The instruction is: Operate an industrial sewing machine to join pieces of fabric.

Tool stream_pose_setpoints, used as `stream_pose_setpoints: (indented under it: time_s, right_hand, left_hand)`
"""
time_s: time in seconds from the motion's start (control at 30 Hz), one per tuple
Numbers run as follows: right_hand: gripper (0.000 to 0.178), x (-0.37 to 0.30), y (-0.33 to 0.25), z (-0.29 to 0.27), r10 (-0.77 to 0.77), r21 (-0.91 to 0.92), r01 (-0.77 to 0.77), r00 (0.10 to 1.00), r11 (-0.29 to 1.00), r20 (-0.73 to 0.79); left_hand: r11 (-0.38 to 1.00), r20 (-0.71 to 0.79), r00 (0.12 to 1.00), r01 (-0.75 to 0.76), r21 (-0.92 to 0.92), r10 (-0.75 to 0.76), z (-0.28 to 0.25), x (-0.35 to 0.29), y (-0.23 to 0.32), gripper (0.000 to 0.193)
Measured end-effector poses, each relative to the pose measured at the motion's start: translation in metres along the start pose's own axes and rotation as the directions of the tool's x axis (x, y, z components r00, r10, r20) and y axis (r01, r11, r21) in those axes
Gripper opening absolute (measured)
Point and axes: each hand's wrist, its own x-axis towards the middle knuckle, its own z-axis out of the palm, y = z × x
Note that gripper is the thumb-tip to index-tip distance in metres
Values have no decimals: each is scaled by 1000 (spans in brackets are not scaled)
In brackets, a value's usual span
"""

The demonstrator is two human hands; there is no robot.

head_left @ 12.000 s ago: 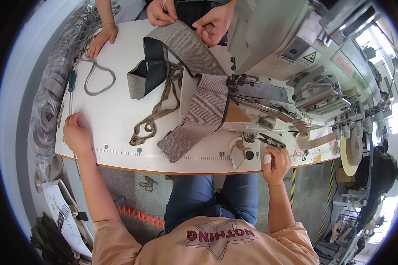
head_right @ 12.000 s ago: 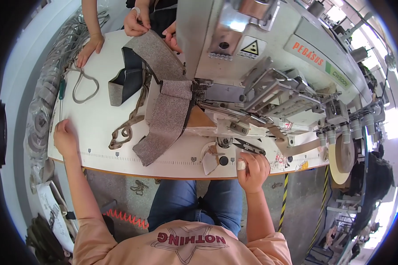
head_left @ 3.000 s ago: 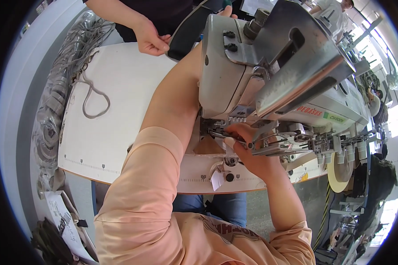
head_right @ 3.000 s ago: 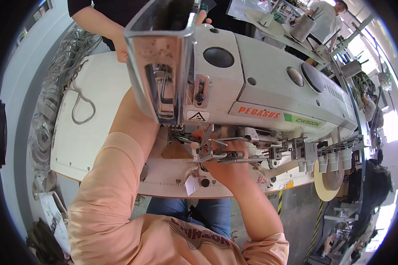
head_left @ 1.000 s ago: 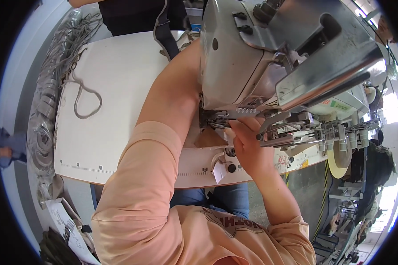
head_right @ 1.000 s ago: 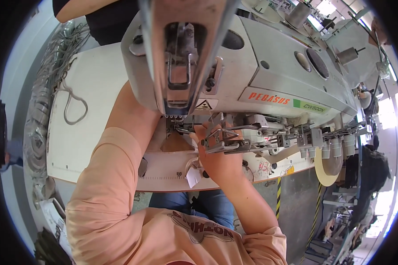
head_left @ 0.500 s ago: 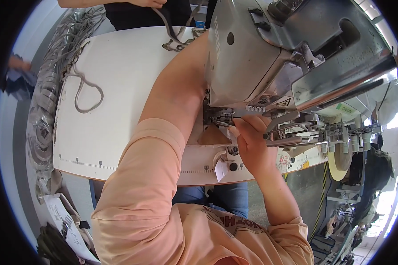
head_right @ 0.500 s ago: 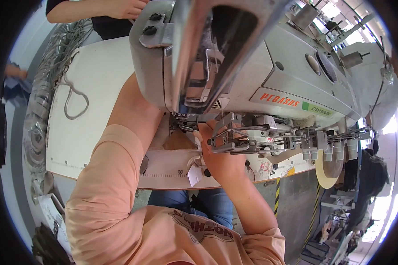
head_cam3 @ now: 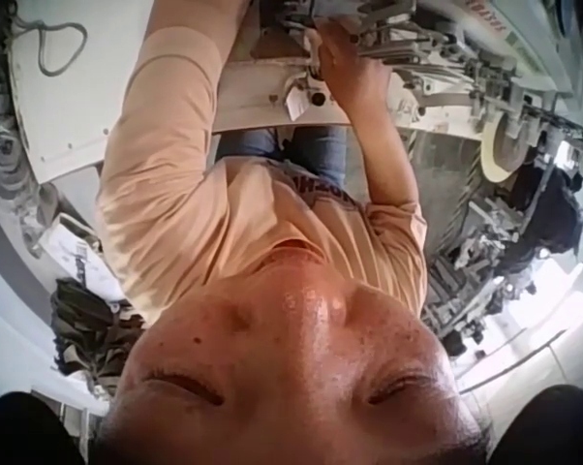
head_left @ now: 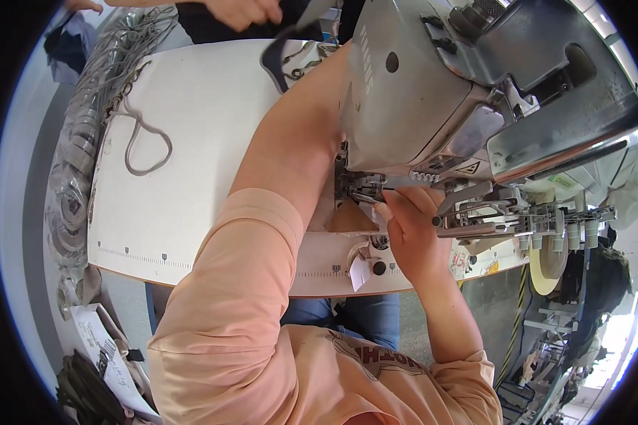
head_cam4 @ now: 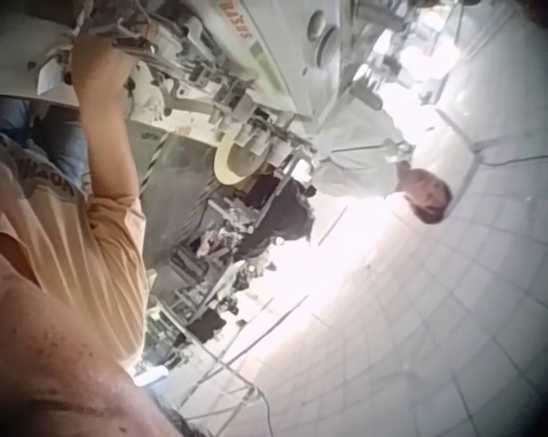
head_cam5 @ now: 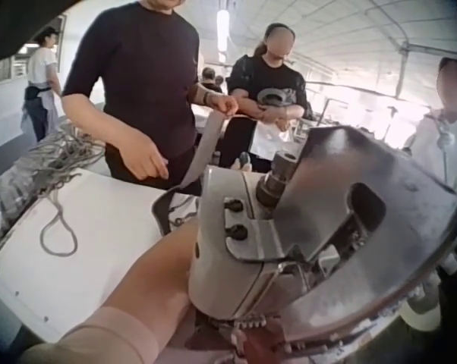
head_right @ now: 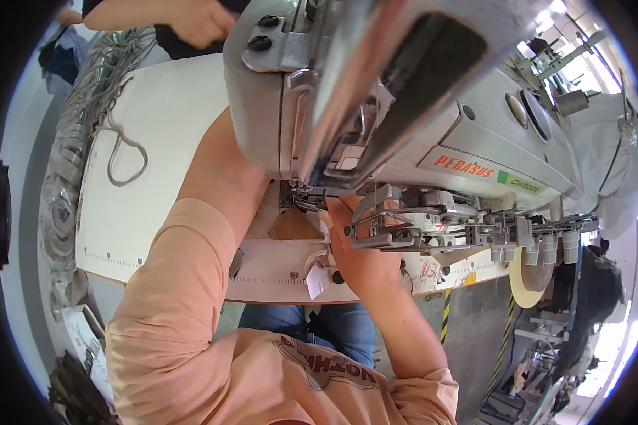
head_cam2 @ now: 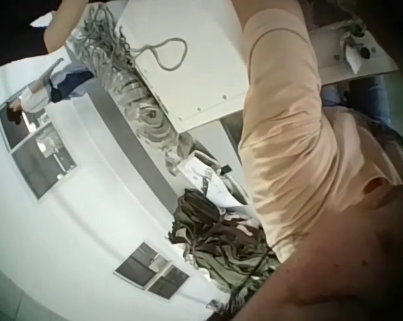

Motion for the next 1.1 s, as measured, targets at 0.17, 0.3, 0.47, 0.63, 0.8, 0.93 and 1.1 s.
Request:
stream_pose_setpoints:
  time_s: [0.17,0.3,0.47,0.63,0.8,0.93,1.1]
  right_hand:
    - [19,3,-1,-2,-1,10,1,1000,1000,22]
    - [19,1,-1,0,-2,-6,2,1000,1000,-6]
    - [20,0,0,0,-7,-7,7,1000,1000,-8]
    - [21,-1,1,1,-10,18,10,1000,1000,-2]
    - [22,-3,-1,0,2,7,-2,1000,1000,4]
    - [25,-4,0,3,-3,8,3,1000,1000,0]
    - [28,-5,-3,2,11,-8,-11,1000,1000,10]
  left_hand:
    - [1000,5,1000,-5,2,5,-4,1,-1,39]
    - [1000,14,1000,-6,1,6,-6,2,-3,39]
    - [1000,25,1000,-9,3,8,-8,3,-4,39]
    - [1000,35,999,-9,3,9,-10,3,-6,40]
    - [1000,45,999,-12,2,11,-13,3,-7,40]
    - [1000,52,999,-15,2,15,-15,3,-8,40]
    - [1000,59,998,-22,2,21,-19,4,-8,41]
